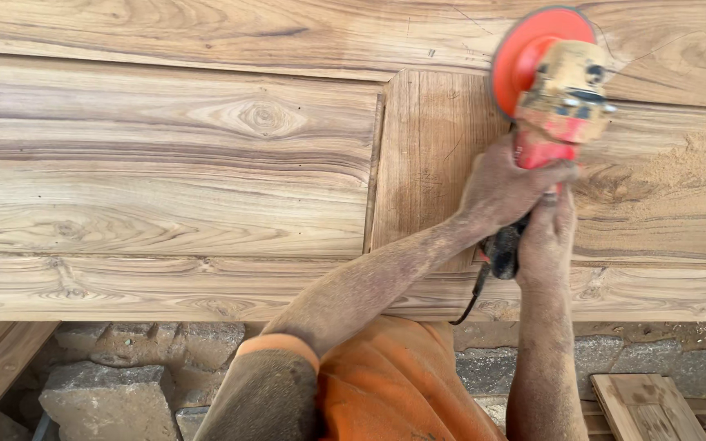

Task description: The person uses a red orbital sander to smooth the surface of a large wooden door panel. They move the tool across the flat surfaces and along the raised frame edges, generating sawdust. The work is performed in an outdoor area with other wood pieces nearby.

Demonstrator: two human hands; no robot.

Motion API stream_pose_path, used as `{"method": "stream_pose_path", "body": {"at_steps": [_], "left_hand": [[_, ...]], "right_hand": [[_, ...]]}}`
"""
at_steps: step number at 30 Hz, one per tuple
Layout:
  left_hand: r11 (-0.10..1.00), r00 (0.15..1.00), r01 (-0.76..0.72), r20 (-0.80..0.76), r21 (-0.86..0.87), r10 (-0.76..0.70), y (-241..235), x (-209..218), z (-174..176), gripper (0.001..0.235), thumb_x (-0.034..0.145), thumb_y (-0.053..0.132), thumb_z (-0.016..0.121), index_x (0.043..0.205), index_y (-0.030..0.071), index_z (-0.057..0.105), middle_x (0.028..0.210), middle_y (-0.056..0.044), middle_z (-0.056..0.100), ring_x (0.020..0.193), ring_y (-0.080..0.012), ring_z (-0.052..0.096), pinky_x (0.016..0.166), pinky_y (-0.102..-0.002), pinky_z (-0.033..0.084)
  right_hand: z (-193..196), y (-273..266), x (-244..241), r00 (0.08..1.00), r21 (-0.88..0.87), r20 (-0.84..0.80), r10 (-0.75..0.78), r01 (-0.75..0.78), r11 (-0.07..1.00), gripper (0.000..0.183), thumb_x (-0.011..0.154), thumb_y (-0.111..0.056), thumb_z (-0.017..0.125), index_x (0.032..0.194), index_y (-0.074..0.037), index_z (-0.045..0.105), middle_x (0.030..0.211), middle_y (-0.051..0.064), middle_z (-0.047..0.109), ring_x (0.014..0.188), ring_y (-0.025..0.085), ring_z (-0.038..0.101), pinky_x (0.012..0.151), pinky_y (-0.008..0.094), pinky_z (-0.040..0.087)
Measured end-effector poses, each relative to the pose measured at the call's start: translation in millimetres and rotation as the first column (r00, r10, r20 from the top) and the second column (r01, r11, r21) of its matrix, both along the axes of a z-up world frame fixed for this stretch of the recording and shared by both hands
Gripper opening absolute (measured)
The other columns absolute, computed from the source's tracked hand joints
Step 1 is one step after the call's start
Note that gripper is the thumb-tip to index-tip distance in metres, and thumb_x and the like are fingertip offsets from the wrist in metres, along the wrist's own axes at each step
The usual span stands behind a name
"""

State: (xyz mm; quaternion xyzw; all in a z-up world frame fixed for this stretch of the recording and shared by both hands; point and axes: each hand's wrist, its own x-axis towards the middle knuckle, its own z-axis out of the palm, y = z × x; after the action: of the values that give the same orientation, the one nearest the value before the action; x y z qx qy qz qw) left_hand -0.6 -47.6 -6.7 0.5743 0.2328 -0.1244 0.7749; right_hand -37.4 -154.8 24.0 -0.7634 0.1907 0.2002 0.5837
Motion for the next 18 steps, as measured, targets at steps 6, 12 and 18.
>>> {"method": "stream_pose_path", "body": {"at_steps": [6,12,18], "left_hand": [[0.953,0.971,-0.237,-0.017,-0.186,0.238,79.7,-47.5,9.4,0.044,0.082,0.029,0.08,0.112,-0.003,0.072,0.099,-0.013,0.078,0.089,-0.0188,0.075,0.08,-0.034,0.062],[0.96,0.972,-0.234,-0.044,-0.156,0.23,86.7,-61.0,18.9,0.044,0.078,0.029,0.081,0.11,0.0,0.069,0.096,-0.012,0.076,0.086,-0.0186,0.075,0.078,-0.035,0.061],[0.976,0.981,-0.182,-0.088,-0.118,0.172,74.4,-101.2,19.8,0.049,0.077,0.03,0.081,0.113,0.0,0.067,0.098,-0.012,0.076,0.088,-0.019,0.076,0.08,-0.035,0.061]], "right_hand": [[7.7,69.9,-14.9,0.866,-0.149,0.215,0.451,-0.427,0.892,0.043,0.118,-0.026,0.041,0.148,0.004,0.048,0.132,0.019,0.064,0.125,0.022,0.062,0.104,0.035,0.052],[26.9,93.8,-36.1,0.948,-0.169,0.038,0.315,-0.304,0.937,0.044,0.112,-0.021,0.039,0.15,0.002,0.045,0.126,0.019,0.064,0.113,0.022,0.063,0.094,0.034,0.053],[29.2,79.3,-76.2,0.954,-0.216,0.002,0.299,-0.292,0.932,0.05,0.11,-0.02,0.034,0.155,0.001,0.036,0.133,0.019,0.06,0.12,0.023,0.064,0.097,0.034,0.054]]}}
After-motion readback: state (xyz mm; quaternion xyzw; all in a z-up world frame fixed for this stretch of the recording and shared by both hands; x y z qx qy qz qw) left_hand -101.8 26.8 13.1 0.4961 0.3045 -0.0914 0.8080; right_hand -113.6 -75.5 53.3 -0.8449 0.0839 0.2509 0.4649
